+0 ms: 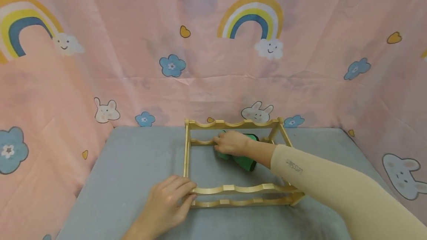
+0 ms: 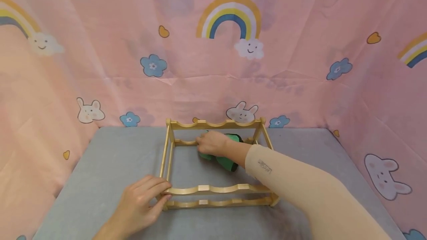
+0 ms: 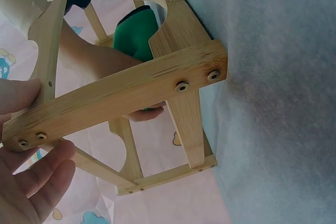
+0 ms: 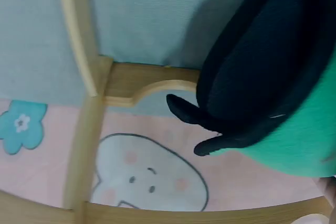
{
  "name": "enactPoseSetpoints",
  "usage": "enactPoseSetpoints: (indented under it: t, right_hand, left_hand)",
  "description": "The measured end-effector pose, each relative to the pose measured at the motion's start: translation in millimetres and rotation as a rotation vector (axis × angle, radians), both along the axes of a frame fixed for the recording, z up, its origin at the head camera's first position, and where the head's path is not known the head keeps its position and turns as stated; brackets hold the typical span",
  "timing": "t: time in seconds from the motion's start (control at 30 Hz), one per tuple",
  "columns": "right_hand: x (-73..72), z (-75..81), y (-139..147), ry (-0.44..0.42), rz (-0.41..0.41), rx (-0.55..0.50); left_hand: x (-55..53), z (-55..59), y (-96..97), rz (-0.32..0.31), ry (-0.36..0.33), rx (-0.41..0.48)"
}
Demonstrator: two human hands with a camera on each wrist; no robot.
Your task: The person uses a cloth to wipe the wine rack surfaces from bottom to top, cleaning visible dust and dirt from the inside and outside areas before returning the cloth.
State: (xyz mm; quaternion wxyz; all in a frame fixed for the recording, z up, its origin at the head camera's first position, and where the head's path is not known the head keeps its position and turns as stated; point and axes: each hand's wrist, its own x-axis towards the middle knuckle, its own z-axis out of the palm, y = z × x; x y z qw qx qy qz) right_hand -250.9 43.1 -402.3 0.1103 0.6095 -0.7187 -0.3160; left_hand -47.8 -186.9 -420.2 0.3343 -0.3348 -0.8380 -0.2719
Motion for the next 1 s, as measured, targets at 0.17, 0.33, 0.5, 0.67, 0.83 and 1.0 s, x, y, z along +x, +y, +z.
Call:
enactPoseSetpoints:
  t: [0.17, 0.33, 0.5, 0.67, 0.83, 1.0]
  right_hand:
    - [3.6, 1.2, -18, 0.015, 0.060, -0.055]
    - [7.6, -7.7, -40, 0.070, 0.112, -0.022]
    - [9.7, -14.4, -51, 0.086, 0.113, -0.006]
    - [9.8, -9.5, -43, 0.069, 0.035, 0.039]
    - [9.1, -1.2, -23, 0.032, -0.070, 0.069]
    - [10.1, 4.6, -6, -0.041, -0.175, 0.077]
  left_hand:
    - [1.1, 0.5, 0.2, -0.006, 0.003, -0.003]
    - [2.2, 0.8, 1.3, -0.012, -0.004, -0.005]
    - [2.1, 1.0, 2.0, -0.014, -0.002, -0.004]
    - [1.4, 1.6, 1.9, -0.013, -0.002, -0.002]
    - [0.9, 2.4, 1.3, -0.008, -0.001, -0.001]
    - [0.8, 2.6, 0.8, -0.003, 0.007, -0.004]
